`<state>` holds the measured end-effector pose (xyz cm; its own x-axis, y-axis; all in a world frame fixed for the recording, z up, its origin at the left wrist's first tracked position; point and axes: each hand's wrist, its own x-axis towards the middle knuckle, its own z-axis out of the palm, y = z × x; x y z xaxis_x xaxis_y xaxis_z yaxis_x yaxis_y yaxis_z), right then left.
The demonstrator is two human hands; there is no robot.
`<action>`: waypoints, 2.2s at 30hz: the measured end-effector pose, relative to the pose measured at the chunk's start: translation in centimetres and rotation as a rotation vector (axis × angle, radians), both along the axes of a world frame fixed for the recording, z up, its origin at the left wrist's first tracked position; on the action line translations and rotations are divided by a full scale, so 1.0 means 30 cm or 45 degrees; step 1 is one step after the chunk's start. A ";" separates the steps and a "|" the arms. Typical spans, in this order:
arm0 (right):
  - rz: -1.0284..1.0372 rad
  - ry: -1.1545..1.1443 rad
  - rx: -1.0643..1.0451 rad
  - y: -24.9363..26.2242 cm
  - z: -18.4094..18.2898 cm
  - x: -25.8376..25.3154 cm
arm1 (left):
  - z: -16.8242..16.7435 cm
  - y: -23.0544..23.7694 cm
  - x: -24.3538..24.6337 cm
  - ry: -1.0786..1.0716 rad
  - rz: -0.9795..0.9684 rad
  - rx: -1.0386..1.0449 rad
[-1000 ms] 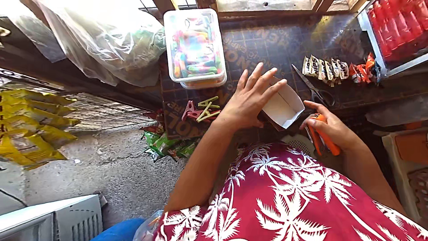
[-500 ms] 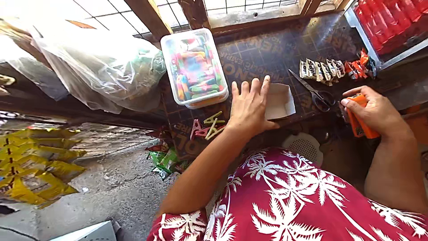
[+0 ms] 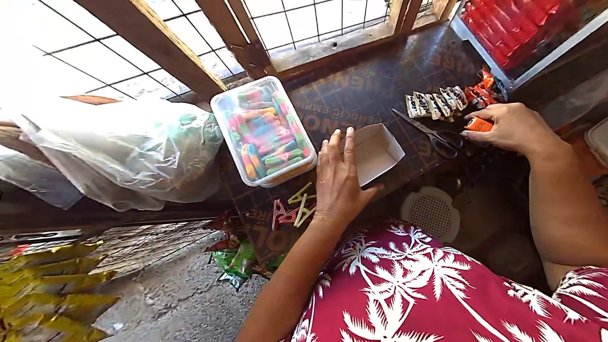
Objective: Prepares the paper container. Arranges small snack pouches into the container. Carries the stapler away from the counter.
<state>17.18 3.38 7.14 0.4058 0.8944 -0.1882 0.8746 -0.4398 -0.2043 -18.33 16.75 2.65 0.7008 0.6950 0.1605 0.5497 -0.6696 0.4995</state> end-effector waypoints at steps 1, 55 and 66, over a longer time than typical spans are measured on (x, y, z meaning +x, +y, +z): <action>0.011 -0.026 0.033 0.006 0.033 -0.013 | -0.004 0.000 -0.001 -0.062 -0.023 -0.015; 0.881 0.651 0.261 0.250 -0.083 -0.343 | -0.130 -0.046 -0.006 -0.623 -0.042 -0.272; 0.707 0.505 0.504 0.195 -0.146 -0.390 | -0.130 -0.035 -0.012 -0.645 -0.110 -0.325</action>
